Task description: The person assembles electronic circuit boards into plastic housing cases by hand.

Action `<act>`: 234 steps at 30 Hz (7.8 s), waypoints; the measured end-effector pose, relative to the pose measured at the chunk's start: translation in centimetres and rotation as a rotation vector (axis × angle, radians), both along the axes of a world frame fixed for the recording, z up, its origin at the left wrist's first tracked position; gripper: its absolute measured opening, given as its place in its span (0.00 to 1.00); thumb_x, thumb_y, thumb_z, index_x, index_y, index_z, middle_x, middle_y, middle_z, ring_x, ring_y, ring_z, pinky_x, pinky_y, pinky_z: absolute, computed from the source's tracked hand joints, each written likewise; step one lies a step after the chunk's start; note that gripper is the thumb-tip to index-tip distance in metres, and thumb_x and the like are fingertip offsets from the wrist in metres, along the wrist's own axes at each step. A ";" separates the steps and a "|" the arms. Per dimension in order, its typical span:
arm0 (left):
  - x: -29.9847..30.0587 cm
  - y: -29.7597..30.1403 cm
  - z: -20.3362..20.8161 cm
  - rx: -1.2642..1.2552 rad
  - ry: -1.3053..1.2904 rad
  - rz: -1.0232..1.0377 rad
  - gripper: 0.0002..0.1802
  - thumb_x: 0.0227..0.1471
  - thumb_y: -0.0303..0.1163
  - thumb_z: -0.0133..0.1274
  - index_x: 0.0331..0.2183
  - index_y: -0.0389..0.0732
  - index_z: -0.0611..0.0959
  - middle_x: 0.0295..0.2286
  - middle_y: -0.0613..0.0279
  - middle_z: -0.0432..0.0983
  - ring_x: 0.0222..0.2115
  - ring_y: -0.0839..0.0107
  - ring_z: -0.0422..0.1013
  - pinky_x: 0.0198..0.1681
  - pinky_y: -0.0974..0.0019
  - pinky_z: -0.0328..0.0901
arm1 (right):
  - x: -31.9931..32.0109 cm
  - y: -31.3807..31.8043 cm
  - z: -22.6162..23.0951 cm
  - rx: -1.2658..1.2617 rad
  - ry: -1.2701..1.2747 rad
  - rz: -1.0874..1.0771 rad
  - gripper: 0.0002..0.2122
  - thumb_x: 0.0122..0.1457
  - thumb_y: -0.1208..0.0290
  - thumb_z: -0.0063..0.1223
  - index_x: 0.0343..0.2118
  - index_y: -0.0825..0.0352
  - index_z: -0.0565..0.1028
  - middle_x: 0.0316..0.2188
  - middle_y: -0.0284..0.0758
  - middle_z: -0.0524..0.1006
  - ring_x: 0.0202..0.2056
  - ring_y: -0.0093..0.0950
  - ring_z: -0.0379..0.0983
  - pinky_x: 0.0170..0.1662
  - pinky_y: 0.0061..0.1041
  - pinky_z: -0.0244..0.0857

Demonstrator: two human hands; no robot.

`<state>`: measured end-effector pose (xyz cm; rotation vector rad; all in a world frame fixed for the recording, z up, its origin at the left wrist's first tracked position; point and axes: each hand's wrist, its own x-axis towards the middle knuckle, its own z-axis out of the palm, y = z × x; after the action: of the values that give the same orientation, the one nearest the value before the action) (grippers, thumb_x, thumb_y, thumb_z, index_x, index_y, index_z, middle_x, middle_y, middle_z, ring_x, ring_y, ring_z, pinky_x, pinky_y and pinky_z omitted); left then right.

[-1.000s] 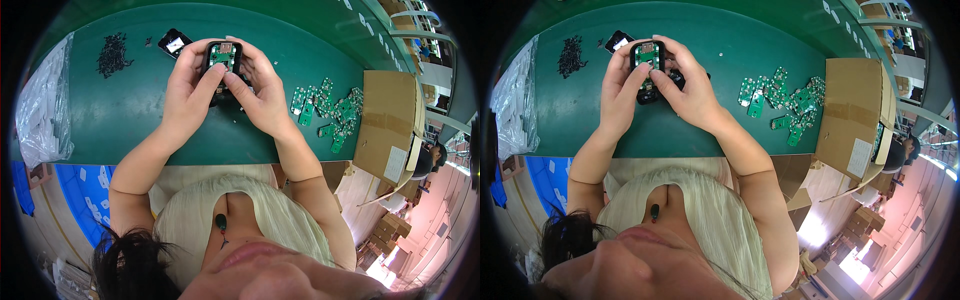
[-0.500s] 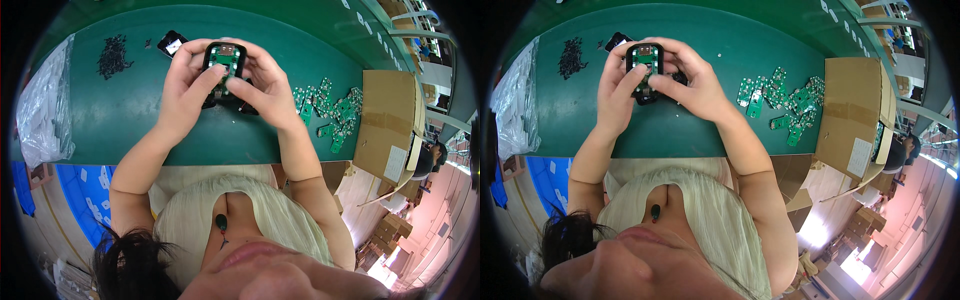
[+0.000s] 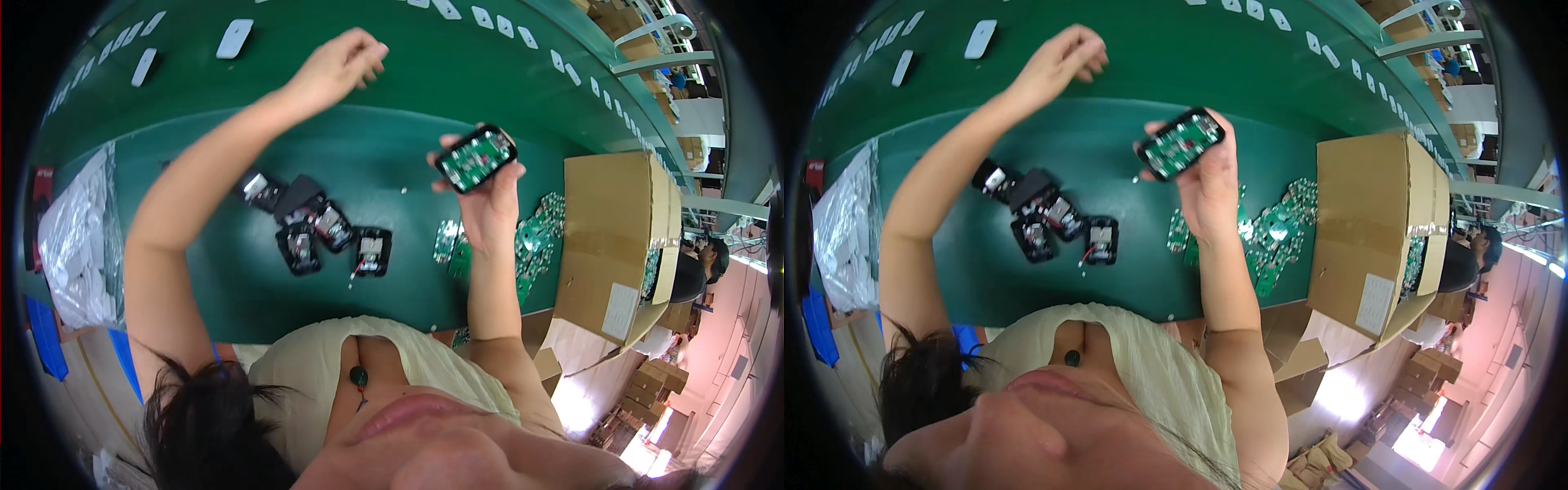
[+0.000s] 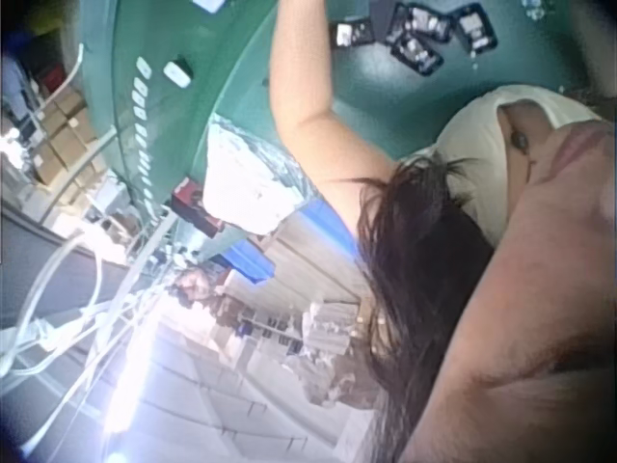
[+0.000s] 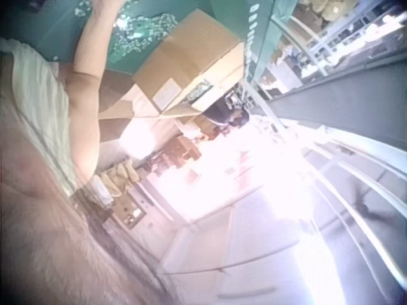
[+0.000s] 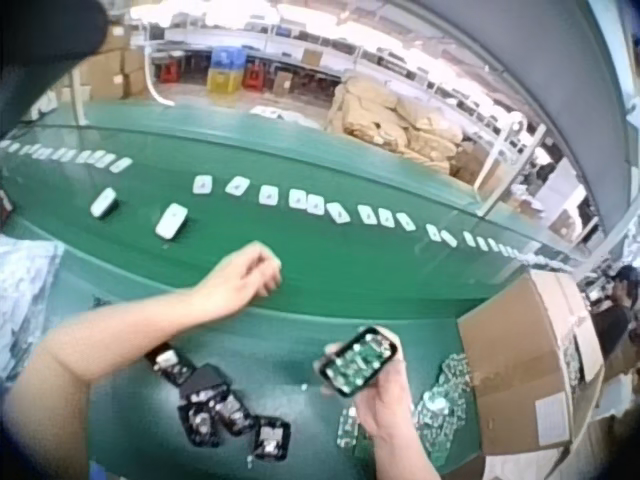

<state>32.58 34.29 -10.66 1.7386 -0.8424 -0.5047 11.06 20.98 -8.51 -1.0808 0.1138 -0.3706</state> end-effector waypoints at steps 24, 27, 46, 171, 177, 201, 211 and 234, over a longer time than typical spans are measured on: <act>9.7 -5.1 -3.9 0.365 -0.880 -0.132 0.24 0.40 0.30 0.54 0.44 0.38 0.73 0.36 0.54 0.71 0.40 0.57 0.66 0.43 0.60 0.62 | 15.7 -7.3 -1.5 -0.787 0.208 -0.028 0.17 0.52 0.78 0.54 0.46 0.71 0.67 0.38 0.38 0.74 0.41 0.24 0.70 0.44 0.20 0.64; 8.8 -3.7 -6.4 0.213 -0.748 -0.017 0.22 0.48 0.27 0.50 0.47 0.42 0.69 0.42 0.57 0.68 0.43 0.58 0.63 0.46 0.58 0.61 | 18.5 -6.9 -2.9 -1.239 0.198 -0.125 0.13 0.49 0.76 0.55 0.39 0.68 0.73 0.37 0.38 0.75 0.38 0.28 0.71 0.42 0.25 0.66; 9.3 -1.0 -8.8 0.053 -0.682 -0.050 0.24 0.49 0.17 0.37 0.49 0.42 0.70 0.51 0.60 0.63 0.50 0.60 0.62 0.54 0.63 0.58 | 21.6 -5.7 -6.2 -1.704 -0.019 -0.031 0.13 0.48 0.69 0.56 0.39 0.65 0.75 0.36 0.36 0.76 0.37 0.35 0.72 0.42 0.30 0.66; -16.1 11.2 -0.3 -0.470 0.327 0.453 0.10 0.53 0.30 0.46 0.36 0.34 0.71 0.26 0.63 0.72 0.18 0.81 0.68 0.16 0.79 0.62 | -1.9 10.1 0.1 0.107 0.193 0.469 0.06 0.58 0.75 0.45 0.36 0.66 0.63 0.23 0.43 0.75 0.21 0.31 0.75 0.23 0.25 0.70; -16.2 11.1 -0.4 -0.449 0.337 0.451 0.10 0.53 0.30 0.46 0.36 0.34 0.71 0.26 0.63 0.73 0.17 0.81 0.68 0.15 0.79 0.61 | -2.0 10.1 0.0 0.116 0.214 0.466 0.05 0.58 0.75 0.45 0.35 0.65 0.63 0.23 0.42 0.75 0.22 0.30 0.74 0.23 0.25 0.69; -17.0 11.1 -0.1 -0.512 0.213 0.412 0.15 0.52 0.25 0.47 0.42 0.32 0.70 0.38 0.57 0.71 0.37 0.75 0.68 0.40 0.73 0.65 | -1.5 9.5 -1.0 0.032 0.212 0.279 0.06 0.57 0.75 0.47 0.33 0.68 0.63 0.24 0.41 0.75 0.22 0.28 0.74 0.24 0.23 0.70; -17.1 11.0 0.1 -0.537 0.295 0.368 0.17 0.52 0.25 0.47 0.44 0.31 0.69 0.40 0.56 0.70 0.39 0.75 0.68 0.42 0.73 0.65 | -1.5 9.8 -0.8 0.001 0.238 0.301 0.06 0.57 0.75 0.47 0.33 0.67 0.63 0.22 0.39 0.75 0.21 0.27 0.73 0.23 0.23 0.69; -17.6 11.1 0.5 -0.395 0.421 0.323 0.16 0.49 0.26 0.52 0.42 0.34 0.73 0.32 0.67 0.72 0.29 0.85 0.66 0.30 0.80 0.63 | -2.2 10.7 -1.7 -0.586 -0.082 -0.161 0.05 0.51 0.81 0.54 0.32 0.71 0.72 0.32 0.33 0.67 0.28 0.18 0.68 0.28 0.14 0.64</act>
<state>14.98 45.39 -10.15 1.3046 -0.3233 -0.4301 8.89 31.68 -10.21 -1.6375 0.0169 -0.6155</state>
